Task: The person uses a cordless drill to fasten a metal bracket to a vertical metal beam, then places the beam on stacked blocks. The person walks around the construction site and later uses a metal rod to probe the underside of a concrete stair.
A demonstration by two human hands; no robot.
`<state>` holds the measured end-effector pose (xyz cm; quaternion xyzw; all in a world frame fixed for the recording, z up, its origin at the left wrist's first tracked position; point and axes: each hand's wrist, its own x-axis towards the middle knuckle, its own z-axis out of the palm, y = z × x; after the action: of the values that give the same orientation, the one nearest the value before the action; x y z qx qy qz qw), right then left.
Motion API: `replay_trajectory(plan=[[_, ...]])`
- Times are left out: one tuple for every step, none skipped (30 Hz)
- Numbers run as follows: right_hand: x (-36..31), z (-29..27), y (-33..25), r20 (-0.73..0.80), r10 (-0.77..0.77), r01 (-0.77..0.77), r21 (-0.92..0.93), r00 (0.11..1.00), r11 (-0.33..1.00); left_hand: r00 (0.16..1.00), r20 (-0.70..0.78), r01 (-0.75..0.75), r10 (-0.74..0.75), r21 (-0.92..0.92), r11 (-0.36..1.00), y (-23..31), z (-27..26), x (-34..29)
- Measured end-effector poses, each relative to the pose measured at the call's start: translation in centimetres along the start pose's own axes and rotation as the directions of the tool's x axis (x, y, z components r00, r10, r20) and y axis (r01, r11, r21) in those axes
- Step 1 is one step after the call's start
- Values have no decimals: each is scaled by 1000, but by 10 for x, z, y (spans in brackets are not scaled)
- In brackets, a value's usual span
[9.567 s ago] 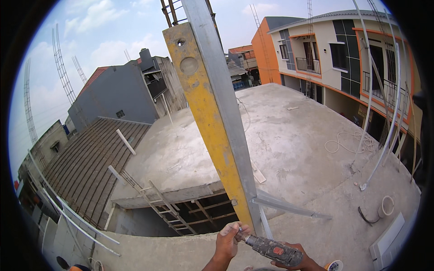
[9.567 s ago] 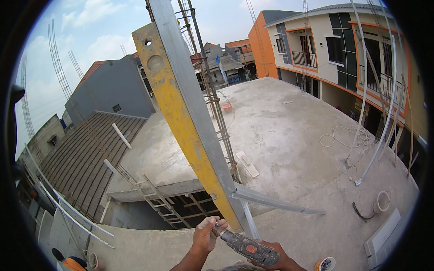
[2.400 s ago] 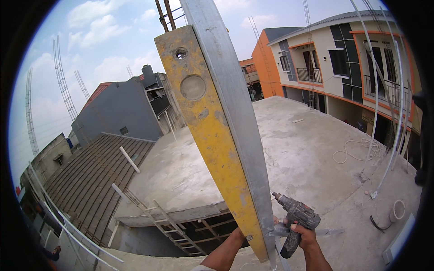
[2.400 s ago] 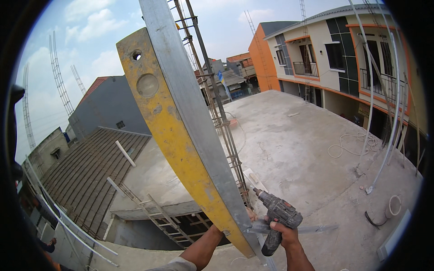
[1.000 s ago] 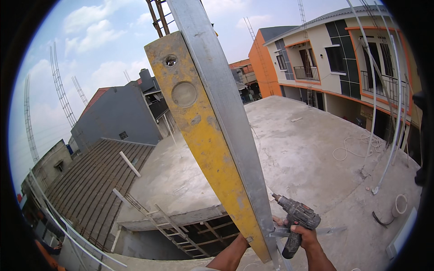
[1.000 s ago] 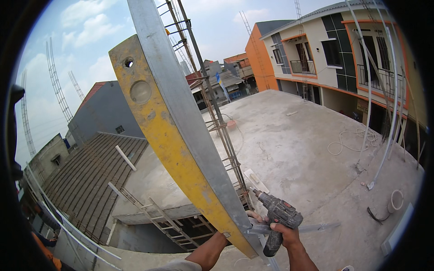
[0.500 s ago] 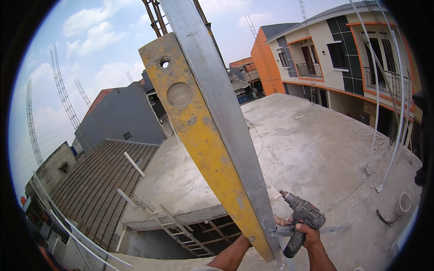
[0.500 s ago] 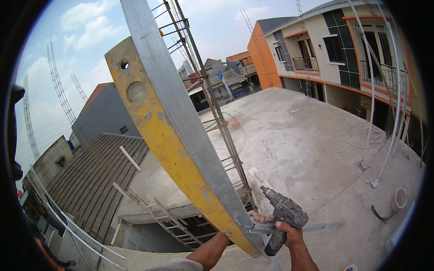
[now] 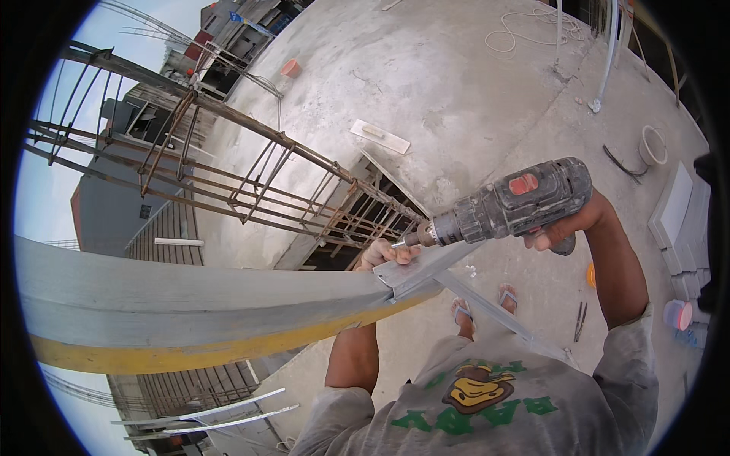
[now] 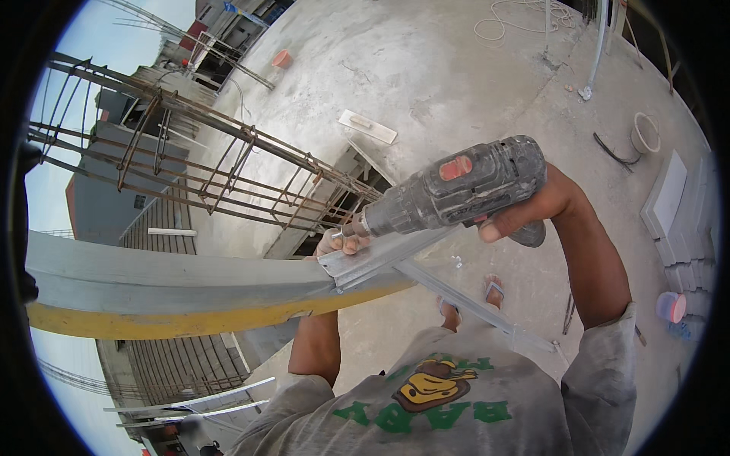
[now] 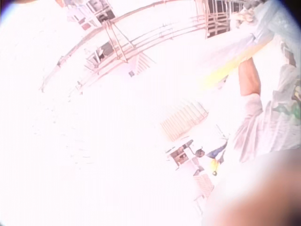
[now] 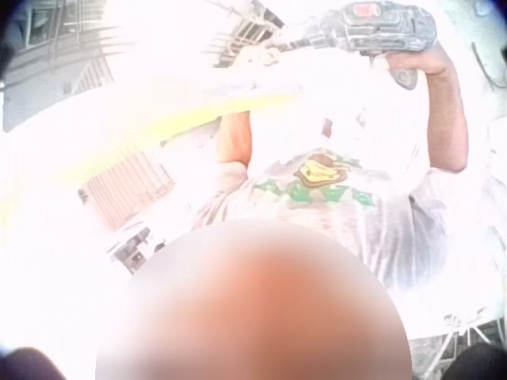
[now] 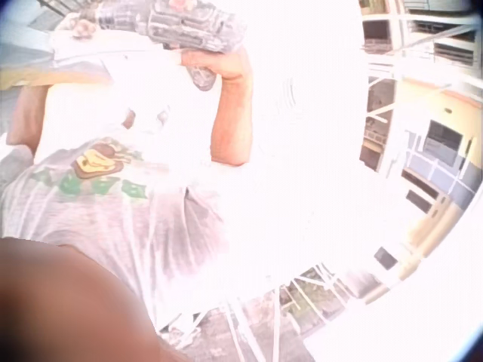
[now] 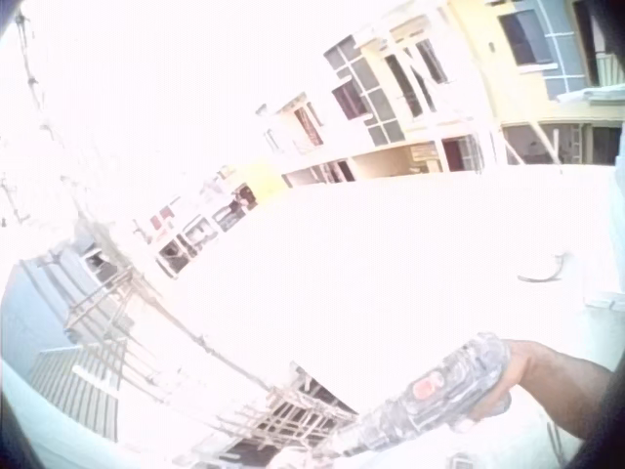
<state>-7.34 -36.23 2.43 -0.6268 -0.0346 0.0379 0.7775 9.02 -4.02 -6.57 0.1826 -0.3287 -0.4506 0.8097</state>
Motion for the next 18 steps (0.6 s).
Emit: replay_trajectory(plan=[[6, -5, -4, 27, 42, -40, -68, 999, 997, 998, -57, 23, -23, -3, 1000, 2, 3, 0], [12, -8, -7, 35, 62, -58, -115, 997, 992, 996, -83, 41, -41, -9, 999, 3, 8, 0], [20, -11, -8, 62, 76, -67, -134, 995, 989, 992, -121, 33, -33, -5, 999, 5, 11, 1], [28, -14, -9, 91, 88, -73, -155, 992, 985, 991, -129, 21, -21, -3, 1000, 5, 14, 3], [36, -16, -8, 121, 106, -84, -176, 987, 981, 987, -163, 23, -17, 32, 999, 7, 18, 3], [46, -18, -7, 177, 67, -33, -188, 982, 982, 975, -223, 17, -3, 60, 998, 10, 24, 3], [51, -22, -8, 224, 41, 5, -202, 974, 979, 978, -206, 41, -25, 72, 997, 10, 29, 3], [54, -23, -9, 266, 14, 46, -217, 964, 975, 977, -211, 56, -38, 77, 995, 11, 31, 4], [56, -24, -10, 274, 8, 53, -214, 962, 975, 970, -235, 83, -60, 89, 993, 12, 34, 5], [59, -24, -10, 281, 3, 59, -213, 960, 975, 971, -223, 101, -85, 61, 993, 16, 34, 7], [62, -23, -10, 287, -1, 65, -215, 958, 974, 967, -232, 129, -106, 85, 988, 19, 33, 8], [66, -22, -10, 307, 1, 75, -234, 952, 969, 963, -247, 134, -106, 99, 986, 20, 33, 9], [71, -21, -10, 330, 2, 86, -251, 944, 964, 961, -257, 130, -100, 100, 986, 21, 34, 9], [74, -20, -10, 343, 8, 95, -281, 939, 955, 956, -278, 128, -94, 106, 986, 21, 34, 9], [78, -20, -10, 375, -28, 132, -256, 927, 957, 953, -291, 119, -86, 99, 988, 21, 34, 9], [80, -20, -11, 396, -60, 168, -245, 916, 955, 950, -302, 110, -77, 92, 990, 20, 36, 9], [82, -20, -12, 406, -66, 177, -244, 912, 953, 947, -311, 109, -77, 86, 990, 20, 38, 9], [84, -20, -13, 415, -72, 187, -242, 907, 952, 944, -320, 109, -78, 80, 991, 19, 39, 9]])
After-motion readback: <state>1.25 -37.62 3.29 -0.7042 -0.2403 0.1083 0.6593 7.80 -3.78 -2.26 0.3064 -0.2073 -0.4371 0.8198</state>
